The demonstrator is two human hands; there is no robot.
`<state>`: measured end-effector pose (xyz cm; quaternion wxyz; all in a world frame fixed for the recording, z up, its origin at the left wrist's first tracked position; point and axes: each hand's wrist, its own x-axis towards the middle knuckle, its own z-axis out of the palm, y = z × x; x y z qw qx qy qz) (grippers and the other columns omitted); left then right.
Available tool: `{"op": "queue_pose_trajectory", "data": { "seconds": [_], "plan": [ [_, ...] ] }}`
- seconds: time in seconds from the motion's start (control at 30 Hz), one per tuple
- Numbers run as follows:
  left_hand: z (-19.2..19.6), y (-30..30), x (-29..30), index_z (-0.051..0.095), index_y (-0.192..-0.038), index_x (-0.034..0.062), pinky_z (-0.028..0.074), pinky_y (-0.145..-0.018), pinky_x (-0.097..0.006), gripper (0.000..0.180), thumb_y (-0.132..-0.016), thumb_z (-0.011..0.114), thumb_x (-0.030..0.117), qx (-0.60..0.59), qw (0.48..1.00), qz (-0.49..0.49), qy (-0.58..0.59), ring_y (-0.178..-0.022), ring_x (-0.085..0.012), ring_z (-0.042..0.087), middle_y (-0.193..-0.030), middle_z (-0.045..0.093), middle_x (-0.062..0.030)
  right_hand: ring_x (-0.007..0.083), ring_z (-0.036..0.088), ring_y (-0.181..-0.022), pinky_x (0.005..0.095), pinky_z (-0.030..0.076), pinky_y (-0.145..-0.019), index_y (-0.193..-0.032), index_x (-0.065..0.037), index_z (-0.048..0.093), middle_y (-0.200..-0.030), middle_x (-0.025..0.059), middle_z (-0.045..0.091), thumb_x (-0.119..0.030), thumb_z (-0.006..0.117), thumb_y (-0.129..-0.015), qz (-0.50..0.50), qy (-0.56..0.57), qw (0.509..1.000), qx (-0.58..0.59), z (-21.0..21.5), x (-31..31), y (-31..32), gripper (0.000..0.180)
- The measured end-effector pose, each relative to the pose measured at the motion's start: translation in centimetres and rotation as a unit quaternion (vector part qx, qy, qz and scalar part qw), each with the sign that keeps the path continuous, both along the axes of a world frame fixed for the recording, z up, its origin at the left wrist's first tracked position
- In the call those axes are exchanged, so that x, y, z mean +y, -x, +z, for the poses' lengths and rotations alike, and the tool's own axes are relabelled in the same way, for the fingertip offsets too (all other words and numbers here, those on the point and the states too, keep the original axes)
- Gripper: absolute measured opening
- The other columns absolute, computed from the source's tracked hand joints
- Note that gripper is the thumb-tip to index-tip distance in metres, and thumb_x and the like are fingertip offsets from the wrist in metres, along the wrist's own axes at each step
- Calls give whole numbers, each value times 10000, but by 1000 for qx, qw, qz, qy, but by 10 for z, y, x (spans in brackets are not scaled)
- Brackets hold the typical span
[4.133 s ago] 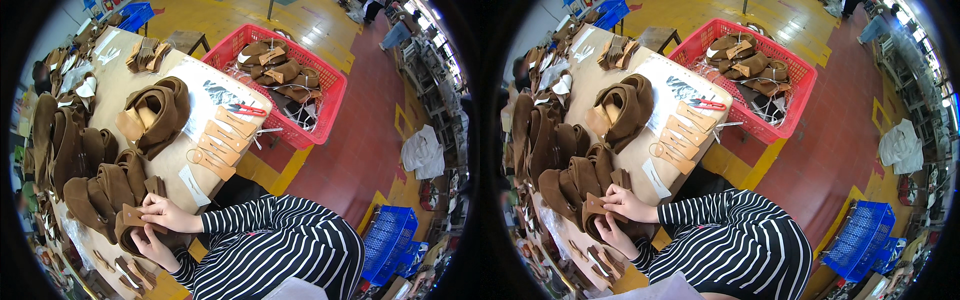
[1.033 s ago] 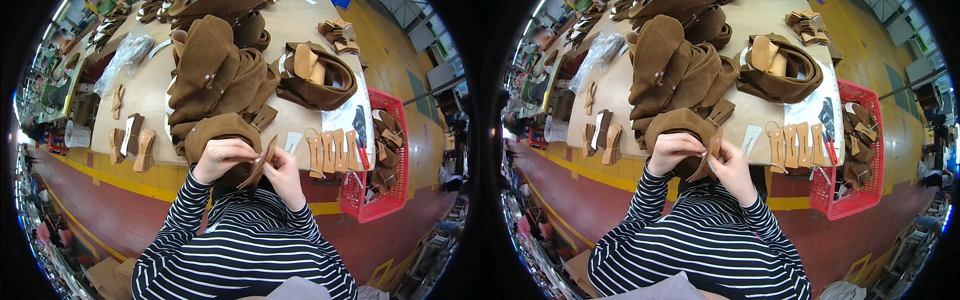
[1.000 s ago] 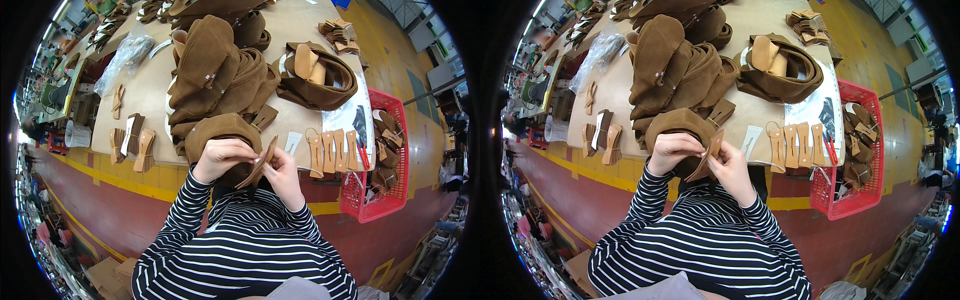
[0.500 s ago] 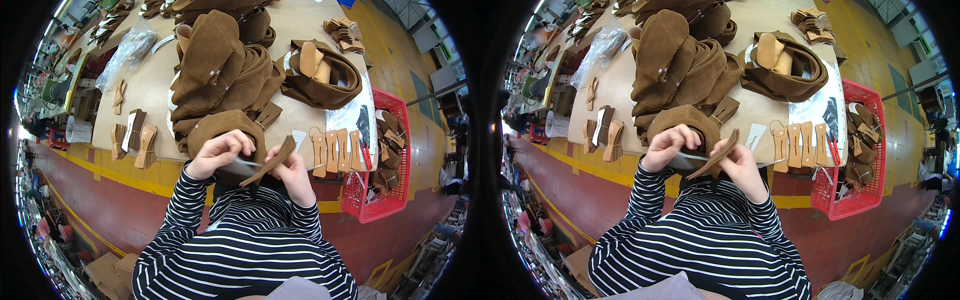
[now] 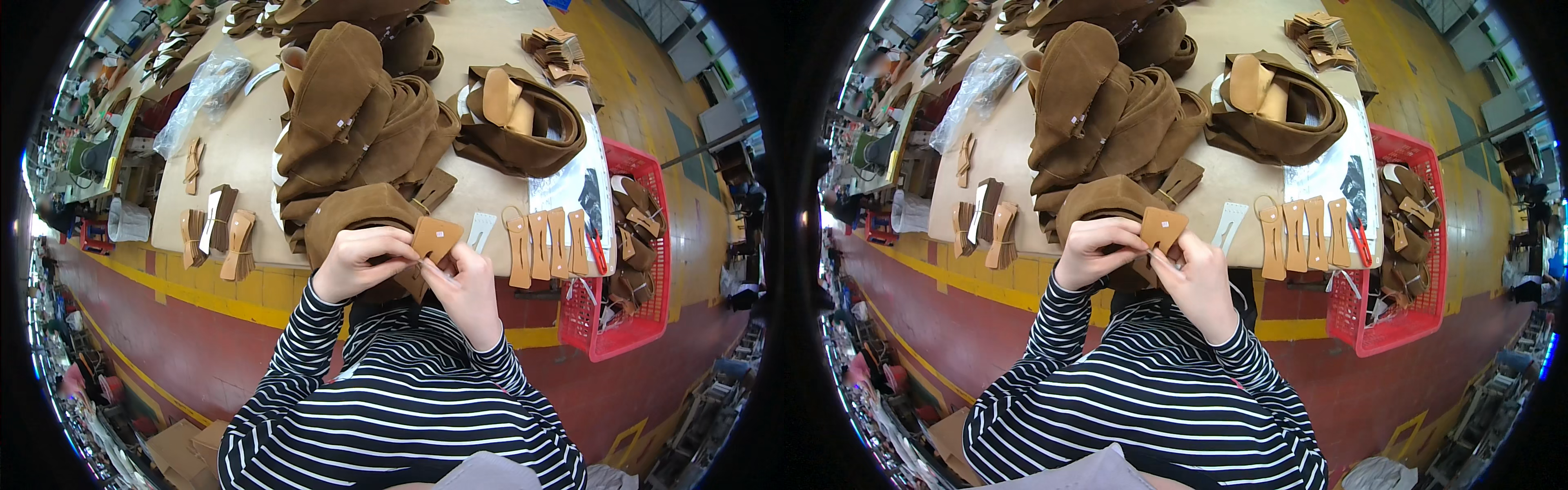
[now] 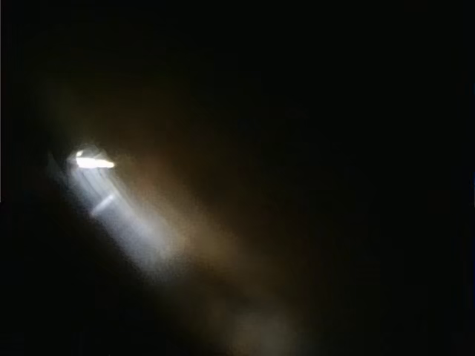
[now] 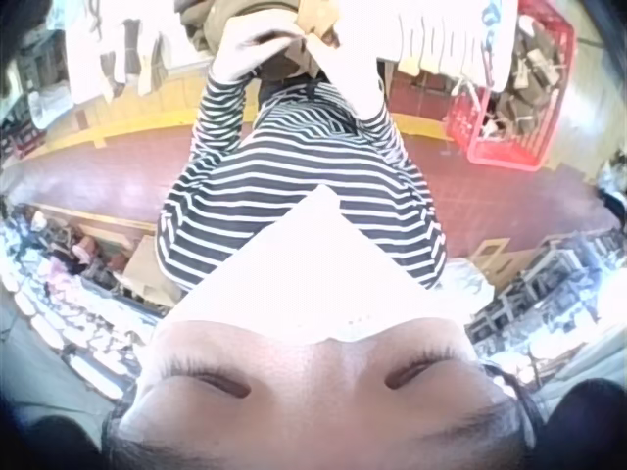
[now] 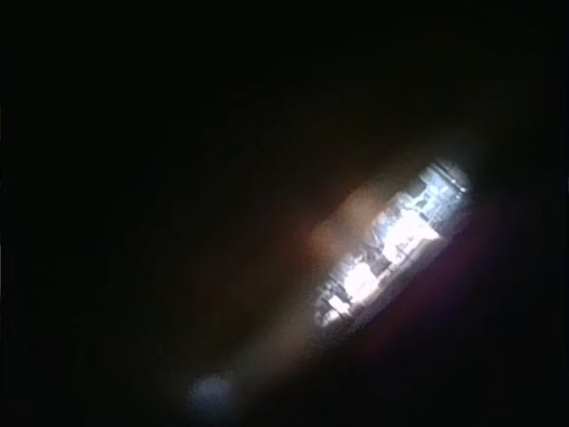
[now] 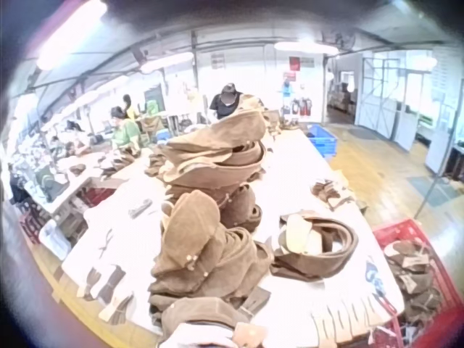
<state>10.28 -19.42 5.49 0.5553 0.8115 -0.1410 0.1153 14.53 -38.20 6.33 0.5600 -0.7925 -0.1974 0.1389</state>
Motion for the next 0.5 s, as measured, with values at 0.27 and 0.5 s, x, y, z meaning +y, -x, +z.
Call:
{"op": "queue_pose_trajectory", "data": {
  "seconds": [0.27, 0.5],
  "plan": [
    [-6, 0, -9, 548, -1111, -19, 529, -705, -242, 422, -734, 736, -17, 55, 997, 36, 42, -759, -115, 636, -926, 628, -63, 246, 597, -577, 329, 459, -539, -912, 35, 615, -721, 164, 610, -111, 659, -878, 77, 8, 997, 5, 8, -10, 5, 156],
    [-6, 5, 0, 495, -1181, 5, 503, -642, -225, 498, -738, 721, -11, 81, 996, 10, 24, -677, -105, 567, -886, 626, -63, 231, 545, -534, 320, 412, -503, -864, 33, 619, -683, 141, 591, -143, 677, -875, 49, -55, 997, -1, 0, 3, 9, 187]
  ]
}}
